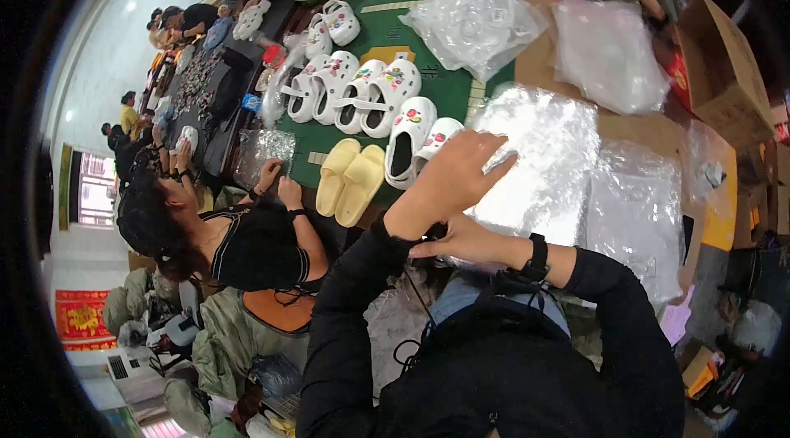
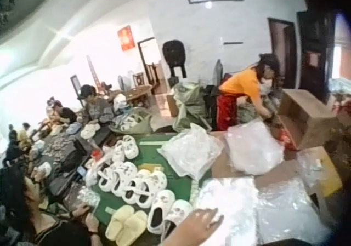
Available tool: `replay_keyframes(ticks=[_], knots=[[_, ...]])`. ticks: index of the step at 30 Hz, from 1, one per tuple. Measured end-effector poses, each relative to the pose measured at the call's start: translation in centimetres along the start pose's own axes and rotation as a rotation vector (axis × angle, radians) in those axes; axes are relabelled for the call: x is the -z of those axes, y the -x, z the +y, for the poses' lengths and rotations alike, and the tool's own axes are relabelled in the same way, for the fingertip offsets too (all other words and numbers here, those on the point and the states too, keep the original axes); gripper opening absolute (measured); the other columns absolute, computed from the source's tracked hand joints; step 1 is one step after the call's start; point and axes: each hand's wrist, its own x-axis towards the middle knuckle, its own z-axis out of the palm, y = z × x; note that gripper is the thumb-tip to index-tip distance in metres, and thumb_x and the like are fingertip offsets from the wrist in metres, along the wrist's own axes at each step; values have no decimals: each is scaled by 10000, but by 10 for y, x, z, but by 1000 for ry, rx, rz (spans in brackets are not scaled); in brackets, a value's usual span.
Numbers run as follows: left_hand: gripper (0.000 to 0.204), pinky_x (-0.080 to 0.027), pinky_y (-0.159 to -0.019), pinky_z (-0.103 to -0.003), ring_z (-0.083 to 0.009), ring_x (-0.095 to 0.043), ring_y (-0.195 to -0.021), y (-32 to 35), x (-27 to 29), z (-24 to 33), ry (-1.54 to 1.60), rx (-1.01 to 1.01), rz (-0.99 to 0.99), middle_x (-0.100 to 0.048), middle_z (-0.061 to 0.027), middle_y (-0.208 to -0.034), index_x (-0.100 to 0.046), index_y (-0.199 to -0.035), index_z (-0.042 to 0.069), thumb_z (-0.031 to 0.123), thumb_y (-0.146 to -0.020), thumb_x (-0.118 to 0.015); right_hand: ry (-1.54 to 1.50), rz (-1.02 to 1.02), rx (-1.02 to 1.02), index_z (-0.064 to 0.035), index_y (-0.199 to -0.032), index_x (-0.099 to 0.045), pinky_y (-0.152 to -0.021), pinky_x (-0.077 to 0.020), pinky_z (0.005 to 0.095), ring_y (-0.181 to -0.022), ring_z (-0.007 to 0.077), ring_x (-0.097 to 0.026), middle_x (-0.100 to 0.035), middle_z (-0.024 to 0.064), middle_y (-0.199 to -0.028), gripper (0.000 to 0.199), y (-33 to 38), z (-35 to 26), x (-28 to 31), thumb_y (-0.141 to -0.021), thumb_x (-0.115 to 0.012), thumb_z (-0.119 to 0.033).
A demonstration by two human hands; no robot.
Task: Packing finished shoes and sandals into plastic bags and placing them into a larger transport sack.
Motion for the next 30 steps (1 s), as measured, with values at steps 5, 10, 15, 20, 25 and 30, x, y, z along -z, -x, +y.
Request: replay_keyframes(ticks=[5,10,15,20,25,30], knots=[[329,-444,-790,-367,-278,-545,-944,-38,21,124,762,-112,-53,-543,-129,-1073,-584,-1019,53,85,-694,-626,-6,-390,140,-24,-1282,-402,-965,-329,307,-1123,156,-453,-493,93,-1218,593,47,-40,12,-802,-672,-245],[236,-450,-761,-347,-268,-551,-929,-56,53,174,1041,-166,-78,-542,-113,-1044,-584,-1012,53,96,-781,-613,-165,-611,31,-23,-1208,-478,-905,-363,285,-1056,130,-481,-520,79,-1141,458,56,-41,-1,-827,-635,-223],[201,-450,-786,-335,-256,-563,-914,-54,52,165,1111,-31,-71,-560,-109,-1022,-598,-978,27,35,-778,-597,-207,-533,63,-24,-1133,-515,-817,-421,263,-936,111,-542,-569,35,-1019,355,51,-19,-4,-836,-614,-192],[176,-444,-812,-310,-195,-569,-893,-57,57,102,1461,586,15,-591,-132,-982,-545,-996,-49,47,-872,-466,-82,-148,166,-23,-1054,-548,-733,-426,212,-810,70,-532,-584,10,-923,242,39,-2,-7,-843,-567,-140],[193,-427,-797,-324,-181,-528,-853,-32,42,20,1699,726,526,-565,-115,-970,-497,-1060,24,132,-907,-453,-148,-174,-9,-17,-1068,-541,-642,-382,175,-729,13,-466,-548,-55,-846,220,-2,-14,3,-859,-493,-67],[160,-436,-790,-309,-169,-544,-815,-20,46,-3,1735,755,462,-588,-110,-930,-508,-1022,14,98,-894,-461,-196,-165,-21,-18,-1101,-534,-648,-383,174,-733,26,-479,-561,-31,-874,245,-25,-4,2,-863,-492,-54]])
